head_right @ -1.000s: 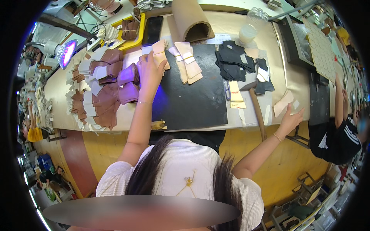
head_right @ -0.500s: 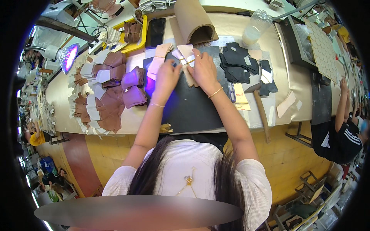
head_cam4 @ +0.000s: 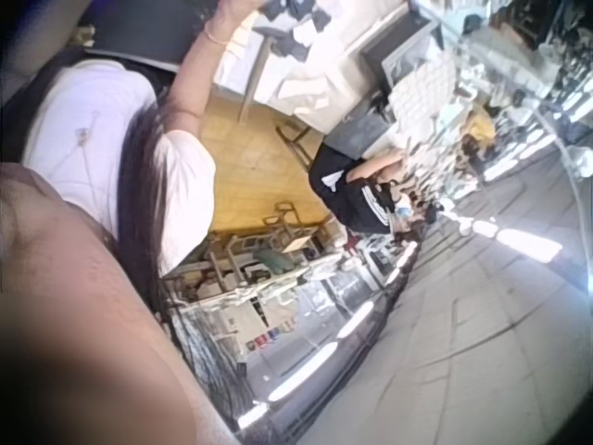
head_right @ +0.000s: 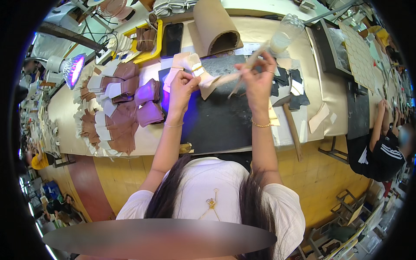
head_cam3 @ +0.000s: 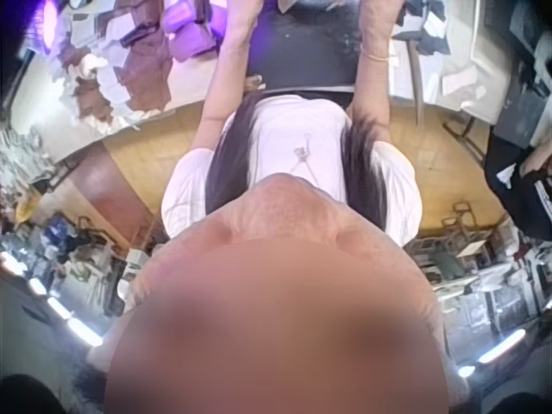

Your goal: The person assembles small leather pieces on a workbench, using a hammer to tap and flatten them. They handle multiple black and beige leather parts, aligning and stacking them, then move to a machine to process additional pieces before returning to manual assembly.

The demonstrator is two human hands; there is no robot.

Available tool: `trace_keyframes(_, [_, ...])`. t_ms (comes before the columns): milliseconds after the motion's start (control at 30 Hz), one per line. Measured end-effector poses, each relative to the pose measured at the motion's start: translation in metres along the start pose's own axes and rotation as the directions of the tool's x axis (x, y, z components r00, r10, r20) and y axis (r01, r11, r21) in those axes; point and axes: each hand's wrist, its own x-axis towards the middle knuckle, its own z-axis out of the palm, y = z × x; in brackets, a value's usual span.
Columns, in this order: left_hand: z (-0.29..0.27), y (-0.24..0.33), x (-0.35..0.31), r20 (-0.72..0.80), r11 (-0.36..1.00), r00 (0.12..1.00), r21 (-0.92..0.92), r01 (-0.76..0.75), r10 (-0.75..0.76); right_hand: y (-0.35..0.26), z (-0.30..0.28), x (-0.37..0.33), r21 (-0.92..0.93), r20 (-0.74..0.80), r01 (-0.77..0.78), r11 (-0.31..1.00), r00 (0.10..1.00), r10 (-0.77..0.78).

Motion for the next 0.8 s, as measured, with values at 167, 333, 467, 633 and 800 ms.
trace_keyframes(167, [-0.007, 0.026, -0.021, -0.011, 0.937, 1.0, -0.349, -0.007, 0.003, -0.044, -0.025, 0.009, 0.051, -0.063, 0.247, 0.968, 0.968, -0.243])
trace_keyframes(333, [-0.014, 0.041, -0.035, 0.116, 0.91, 0.979, -0.364, 0.197, -0.166, -0.027, -0.004, 0.0, -0.806, 0.212, 0.198, 0.558, 0.976, -0.04])
trace_keyframes(467, [-0.019, 0.036, -0.057, 0.17, 0.925, 0.967, -0.299, 0.235, -0.191, -0.012, 0.025, -0.028, -0.743, 0.397, 0.431, 0.512, 0.9, -0.181])
trace_keyframes(633, [-0.019, 0.024, -0.081, 0.134, 0.986, 0.981, -0.072, 0.15, -0.139, -0.008, 0.051, -0.054, -0.607, 0.665, 0.622, 0.495, 0.738, -0.111])
trace_keyframes(800, [-0.024, 0.022, -0.107, 0.144, 0.977, 0.977, 0.168, 0.131, -0.156, -0.012, 0.041, -0.075, -0.611, 0.6, 0.405, 0.68, 0.797, 0.065])
